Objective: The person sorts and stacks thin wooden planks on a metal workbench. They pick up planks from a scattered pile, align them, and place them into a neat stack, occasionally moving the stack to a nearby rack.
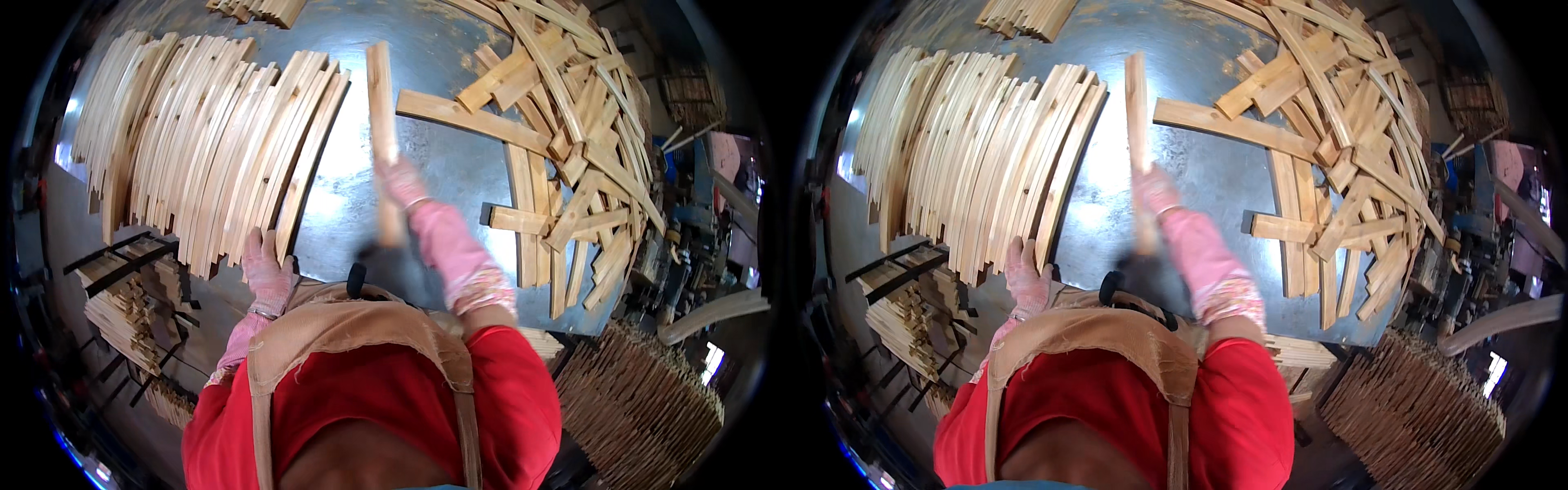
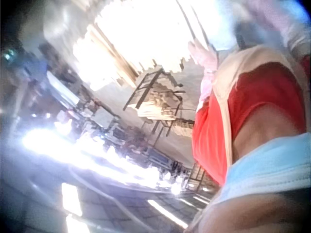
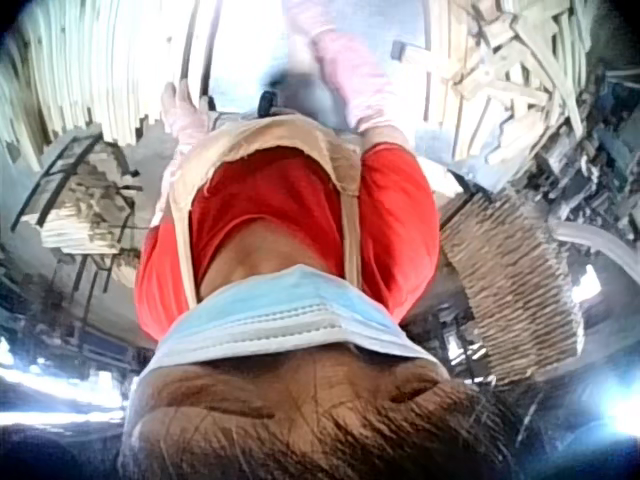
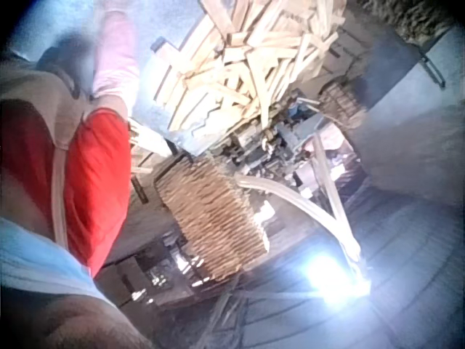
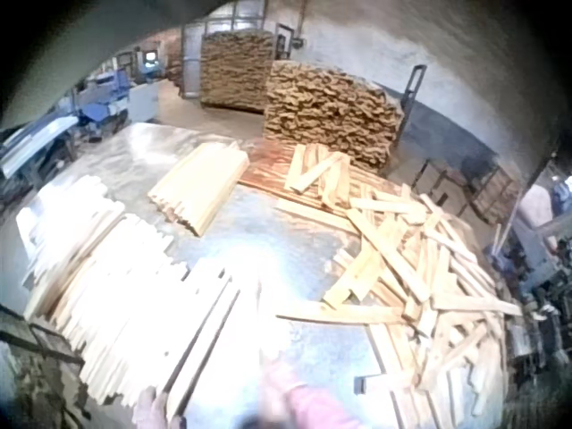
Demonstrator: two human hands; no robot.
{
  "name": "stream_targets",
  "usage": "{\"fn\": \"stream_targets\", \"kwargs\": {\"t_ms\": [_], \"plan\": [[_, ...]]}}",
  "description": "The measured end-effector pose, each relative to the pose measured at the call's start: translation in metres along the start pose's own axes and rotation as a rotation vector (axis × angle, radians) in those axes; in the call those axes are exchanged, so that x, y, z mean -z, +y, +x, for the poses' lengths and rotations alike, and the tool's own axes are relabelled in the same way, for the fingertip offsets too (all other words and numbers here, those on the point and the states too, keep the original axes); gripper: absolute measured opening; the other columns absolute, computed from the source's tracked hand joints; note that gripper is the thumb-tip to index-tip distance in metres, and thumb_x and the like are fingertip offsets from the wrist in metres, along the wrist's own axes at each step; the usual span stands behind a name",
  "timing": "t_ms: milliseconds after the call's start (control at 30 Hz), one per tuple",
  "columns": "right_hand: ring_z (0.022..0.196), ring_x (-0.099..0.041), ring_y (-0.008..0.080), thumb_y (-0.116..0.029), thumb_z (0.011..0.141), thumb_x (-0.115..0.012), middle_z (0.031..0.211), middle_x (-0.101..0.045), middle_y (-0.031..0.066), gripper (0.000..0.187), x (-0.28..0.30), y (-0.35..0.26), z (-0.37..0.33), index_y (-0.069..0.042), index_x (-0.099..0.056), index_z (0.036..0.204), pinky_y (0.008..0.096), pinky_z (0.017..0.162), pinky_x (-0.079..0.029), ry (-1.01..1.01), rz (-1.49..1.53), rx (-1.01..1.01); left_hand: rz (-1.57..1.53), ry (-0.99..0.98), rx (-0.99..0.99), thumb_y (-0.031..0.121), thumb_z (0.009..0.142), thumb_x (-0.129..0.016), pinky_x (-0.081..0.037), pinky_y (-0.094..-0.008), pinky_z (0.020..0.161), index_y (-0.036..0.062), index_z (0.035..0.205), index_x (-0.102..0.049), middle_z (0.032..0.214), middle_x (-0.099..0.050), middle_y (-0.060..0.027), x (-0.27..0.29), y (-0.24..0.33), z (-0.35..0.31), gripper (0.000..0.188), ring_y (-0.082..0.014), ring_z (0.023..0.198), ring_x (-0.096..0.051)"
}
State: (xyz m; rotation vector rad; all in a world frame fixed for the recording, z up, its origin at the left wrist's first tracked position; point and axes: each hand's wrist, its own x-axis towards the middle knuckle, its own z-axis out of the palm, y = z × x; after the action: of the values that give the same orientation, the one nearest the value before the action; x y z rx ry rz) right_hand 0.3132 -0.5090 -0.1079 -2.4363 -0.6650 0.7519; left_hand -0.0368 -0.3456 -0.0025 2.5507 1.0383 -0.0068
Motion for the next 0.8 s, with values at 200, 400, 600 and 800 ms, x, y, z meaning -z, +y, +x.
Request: {"fn": "stream_targets", "kwargs": {"t_ms": [200,400,600,800], "plan": [[0.134,-0.062,0.0458,-0.059,0.103,-0.054,0.144,-0.063,0.0321,0.083,-0.03,-0.18,-0.058,0.0,-0.043,0.161,0.0503,0.118,-0.045,-0.572,0.137,-0.023,0.116,-0.034,0.036,0.037,0.078,-0.089,-0.031,-0.0542,0.125,0.0092,0.155,-0.051,0.165,-0.044,-0.0191,0.011,0.003,0.001,0.09,-0.0386,0.155,-0.038],[0.116,-0.068,0.04,-0.037,0.083,-0.078,0.121,-0.074,0.0199,0.05,0.104,0.0,0.009,-0.005,-0.073,0.121,0.0494,0.105,-0.054,0.378,-0.344,0.196,0.031,-0.047,0.062,0.025,0.075,-0.088,-0.036,-0.0547,0.12,0.0095,0.149,-0.054,0.159,-0.048,-0.0204,0.026,0.015,0.006,0.082,-0.0418,0.147,-0.044],[0.144,-0.05,0.0361,-0.054,0.081,-0.086,0.153,-0.058,0.0126,0.09,0.24,0.127,0.059,-0.01,-0.052,0.152,0.0516,0.121,-0.039,0.192,-0.728,-0.047,-0.301,-0.035,-0.31,0.016,0.08,-0.082,-0.044,-0.0512,0.116,0.005,0.142,-0.061,0.148,-0.06,-0.023,-0.001,0.091,0.063,0.066,-0.0433,0.137,-0.056],[0.129,-0.065,0.0417,-0.073,0.1,-0.05,0.134,-0.071,0.0246,0.082,0.24,0.035,0.048,-0.002,-0.066,0.139,0.0479,0.116,-0.045,-0.166,-0.107,-0.071,-0.807,-0.374,-0.381,0.017,0.098,-0.074,-0.052,-0.0409,0.109,0.004,0.138,-0.065,0.129,-0.074,-0.0133,-0.088,0.215,0.116,0.043,-0.0316,0.122,-0.069]]}}
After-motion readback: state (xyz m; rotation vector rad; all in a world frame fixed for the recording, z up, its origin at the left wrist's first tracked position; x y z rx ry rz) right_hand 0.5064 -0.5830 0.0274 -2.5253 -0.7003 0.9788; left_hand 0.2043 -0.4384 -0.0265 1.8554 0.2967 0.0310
